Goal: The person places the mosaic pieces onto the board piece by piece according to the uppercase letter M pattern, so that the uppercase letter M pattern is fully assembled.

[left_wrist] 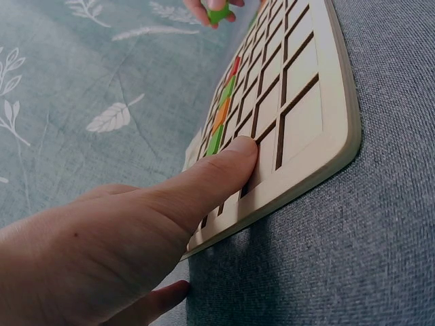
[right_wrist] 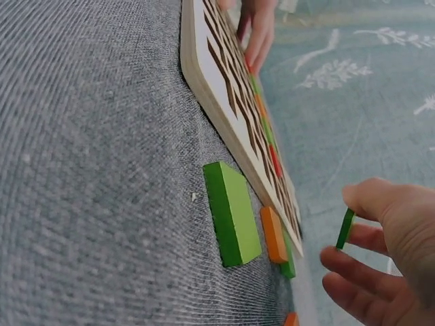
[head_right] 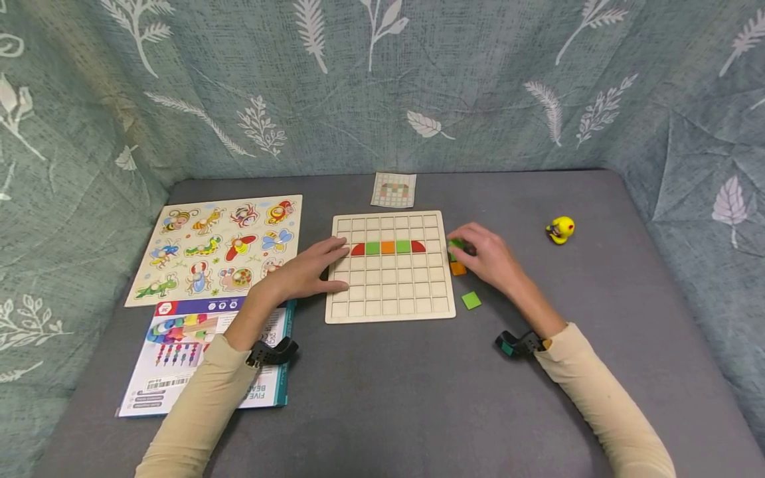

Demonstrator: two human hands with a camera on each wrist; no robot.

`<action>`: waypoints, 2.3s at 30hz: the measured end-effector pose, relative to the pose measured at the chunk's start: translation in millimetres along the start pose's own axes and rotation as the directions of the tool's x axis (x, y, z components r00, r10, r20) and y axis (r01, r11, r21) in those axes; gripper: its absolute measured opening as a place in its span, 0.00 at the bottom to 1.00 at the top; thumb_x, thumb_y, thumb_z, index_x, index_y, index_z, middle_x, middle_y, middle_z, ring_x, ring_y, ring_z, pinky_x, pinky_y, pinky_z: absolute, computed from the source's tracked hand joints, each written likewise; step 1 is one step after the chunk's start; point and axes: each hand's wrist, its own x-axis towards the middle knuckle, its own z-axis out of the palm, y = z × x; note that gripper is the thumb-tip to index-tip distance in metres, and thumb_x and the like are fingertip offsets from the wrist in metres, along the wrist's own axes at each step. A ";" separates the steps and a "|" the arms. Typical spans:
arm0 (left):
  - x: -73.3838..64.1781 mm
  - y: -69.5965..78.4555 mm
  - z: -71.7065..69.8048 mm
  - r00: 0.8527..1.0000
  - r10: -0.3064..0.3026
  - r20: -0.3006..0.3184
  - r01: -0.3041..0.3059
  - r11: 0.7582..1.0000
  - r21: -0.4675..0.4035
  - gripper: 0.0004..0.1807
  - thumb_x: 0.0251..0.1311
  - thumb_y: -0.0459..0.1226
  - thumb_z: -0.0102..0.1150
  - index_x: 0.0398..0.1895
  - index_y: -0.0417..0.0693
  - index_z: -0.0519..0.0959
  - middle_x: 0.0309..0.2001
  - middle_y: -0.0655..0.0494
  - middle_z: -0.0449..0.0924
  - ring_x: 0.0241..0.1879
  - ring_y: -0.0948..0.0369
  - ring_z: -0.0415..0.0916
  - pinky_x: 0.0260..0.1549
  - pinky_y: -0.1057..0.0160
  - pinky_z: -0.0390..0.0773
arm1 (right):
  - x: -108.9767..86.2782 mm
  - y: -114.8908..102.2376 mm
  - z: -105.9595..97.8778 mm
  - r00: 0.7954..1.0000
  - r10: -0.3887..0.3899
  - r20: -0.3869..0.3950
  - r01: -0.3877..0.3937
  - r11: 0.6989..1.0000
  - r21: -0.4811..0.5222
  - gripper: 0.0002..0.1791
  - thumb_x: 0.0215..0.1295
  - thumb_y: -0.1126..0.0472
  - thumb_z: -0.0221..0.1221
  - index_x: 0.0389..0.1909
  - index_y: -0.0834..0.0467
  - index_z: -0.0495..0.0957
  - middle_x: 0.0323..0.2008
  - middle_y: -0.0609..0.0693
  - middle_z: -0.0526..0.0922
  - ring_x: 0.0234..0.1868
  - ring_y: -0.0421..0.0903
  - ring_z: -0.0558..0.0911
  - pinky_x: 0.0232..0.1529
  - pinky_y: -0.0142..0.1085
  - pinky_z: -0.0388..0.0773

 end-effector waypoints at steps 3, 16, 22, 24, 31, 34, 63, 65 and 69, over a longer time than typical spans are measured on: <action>0.2 -0.4 0.2 1.000 0.000 -0.002 0.000 1.000 0.005 0.44 0.62 0.53 0.60 0.76 0.46 0.55 0.78 0.46 0.47 0.77 0.47 0.45 0.72 0.45 0.56 | 0.4 -1.3 0.1 1.000 -0.011 0.001 0.011 1.000 -0.002 0.12 0.62 0.64 0.64 0.46 0.62 0.82 0.44 0.57 0.82 0.35 0.48 0.81 0.34 0.42 0.79; 0.1 -0.2 0.1 1.000 0.001 0.002 -0.001 1.000 0.006 0.44 0.62 0.53 0.60 0.76 0.46 0.55 0.78 0.46 0.48 0.77 0.47 0.46 0.72 0.45 0.56 | 0.8 -2.6 1.6 1.000 -0.028 0.000 0.028 0.999 0.021 0.12 0.62 0.66 0.64 0.47 0.63 0.81 0.45 0.58 0.80 0.35 0.48 0.81 0.35 0.43 0.79; -0.3 -0.4 -0.2 1.000 0.001 -0.002 -0.001 1.000 0.007 0.44 0.62 0.53 0.60 0.76 0.46 0.55 0.77 0.46 0.48 0.77 0.47 0.46 0.72 0.45 0.57 | 0.9 -2.0 3.2 0.999 -0.043 -0.013 0.044 0.999 0.030 0.14 0.61 0.66 0.65 0.48 0.63 0.81 0.45 0.59 0.80 0.36 0.49 0.82 0.35 0.44 0.81; -0.6 -0.3 -0.6 1.000 0.001 -0.002 -0.001 1.000 0.006 0.44 0.62 0.53 0.60 0.76 0.46 0.55 0.77 0.46 0.48 0.77 0.47 0.46 0.72 0.45 0.57 | 1.1 -1.6 3.8 0.999 -0.046 -0.014 0.046 0.999 0.028 0.15 0.60 0.67 0.65 0.48 0.63 0.80 0.45 0.59 0.80 0.36 0.50 0.82 0.35 0.44 0.81; -0.6 -0.1 -1.4 1.000 0.002 0.000 -0.002 1.000 0.008 0.44 0.62 0.53 0.60 0.76 0.46 0.55 0.77 0.46 0.48 0.77 0.47 0.46 0.71 0.44 0.57 | 2.6 -2.9 4.3 0.999 -0.037 -0.016 0.037 0.999 0.031 0.19 0.58 0.67 0.66 0.51 0.65 0.78 0.44 0.60 0.80 0.36 0.50 0.82 0.35 0.44 0.81; -0.6 0.2 -1.8 1.000 0.004 -0.003 -0.004 1.000 0.013 0.44 0.62 0.53 0.61 0.76 0.46 0.56 0.77 0.46 0.49 0.77 0.47 0.46 0.71 0.44 0.57 | 3.5 -4.1 4.7 0.999 -0.034 -0.016 0.034 0.999 0.039 0.20 0.58 0.67 0.67 0.51 0.66 0.78 0.44 0.60 0.80 0.37 0.51 0.82 0.36 0.44 0.81; -0.8 1.2 -0.4 1.000 -0.004 -0.003 0.004 1.000 0.013 0.44 0.62 0.54 0.61 0.76 0.46 0.55 0.77 0.46 0.48 0.77 0.48 0.46 0.72 0.45 0.57 | 5.6 -7.5 12.3 0.998 -0.059 0.018 0.058 0.997 0.046 0.20 0.58 0.67 0.67 0.52 0.65 0.79 0.43 0.59 0.81 0.37 0.51 0.82 0.35 0.44 0.81; -0.7 1.4 -0.5 1.000 -0.004 -0.004 0.004 1.000 0.014 0.44 0.62 0.54 0.61 0.76 0.46 0.56 0.77 0.46 0.48 0.77 0.48 0.46 0.72 0.45 0.57 | 6.2 -8.4 12.9 0.998 -0.061 0.026 0.059 0.997 0.048 0.19 0.58 0.67 0.66 0.52 0.65 0.79 0.44 0.59 0.81 0.37 0.51 0.82 0.36 0.44 0.81; -0.3 1.2 -0.5 1.000 -0.006 -0.001 0.006 1.000 0.013 0.44 0.62 0.54 0.60 0.76 0.47 0.55 0.78 0.47 0.48 0.77 0.48 0.46 0.72 0.45 0.56 | 7.1 -10.4 14.8 0.996 -0.078 0.032 0.076 0.995 0.062 0.19 0.59 0.67 0.66 0.51 0.65 0.79 0.44 0.60 0.81 0.37 0.52 0.82 0.36 0.44 0.81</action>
